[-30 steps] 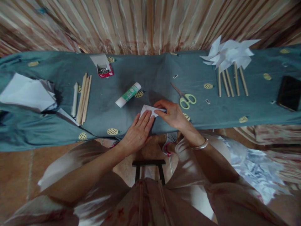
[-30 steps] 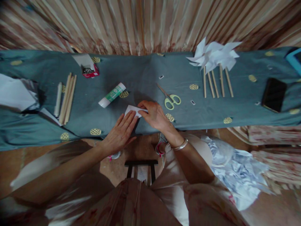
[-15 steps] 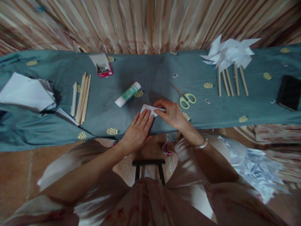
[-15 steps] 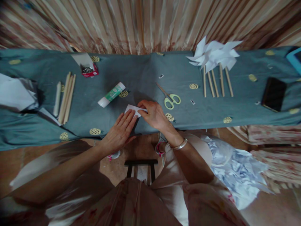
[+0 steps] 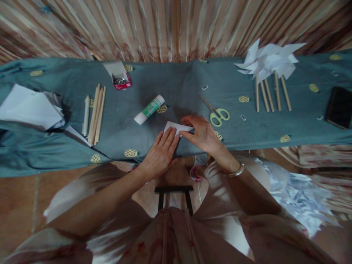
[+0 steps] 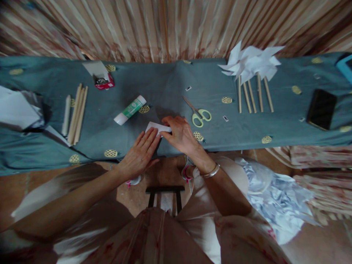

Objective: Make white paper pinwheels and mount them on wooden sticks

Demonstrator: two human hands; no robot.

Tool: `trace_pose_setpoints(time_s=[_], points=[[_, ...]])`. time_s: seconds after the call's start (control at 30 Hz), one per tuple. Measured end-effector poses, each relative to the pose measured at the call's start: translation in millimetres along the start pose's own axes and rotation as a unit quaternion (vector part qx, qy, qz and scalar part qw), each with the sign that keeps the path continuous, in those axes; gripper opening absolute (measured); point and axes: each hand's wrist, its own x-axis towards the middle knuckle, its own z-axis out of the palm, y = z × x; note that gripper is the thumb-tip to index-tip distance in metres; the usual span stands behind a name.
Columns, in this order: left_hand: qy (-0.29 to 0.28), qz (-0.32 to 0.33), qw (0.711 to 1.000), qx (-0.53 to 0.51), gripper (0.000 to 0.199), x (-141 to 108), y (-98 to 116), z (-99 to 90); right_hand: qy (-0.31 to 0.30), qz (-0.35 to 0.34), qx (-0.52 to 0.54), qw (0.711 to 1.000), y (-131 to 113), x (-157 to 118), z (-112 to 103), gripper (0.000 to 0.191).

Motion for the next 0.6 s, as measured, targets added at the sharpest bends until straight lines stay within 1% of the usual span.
trace_pose_setpoints(time_s=[0.2, 0.6], points=[[-0.004, -0.001, 1.000, -0.004, 0.083, -0.3, -0.3, 1.2, -0.006, -0.007, -0.017, 1.000, 2.8, -0.9, -2.3, 0.033], [-0.014, 0.003, 1.000, 0.009, 0.080, 0.3, -0.5, -1.6, 0.016, -0.030, 0.016, 0.999, 8.3, -5.8, 2.2, 0.035]])
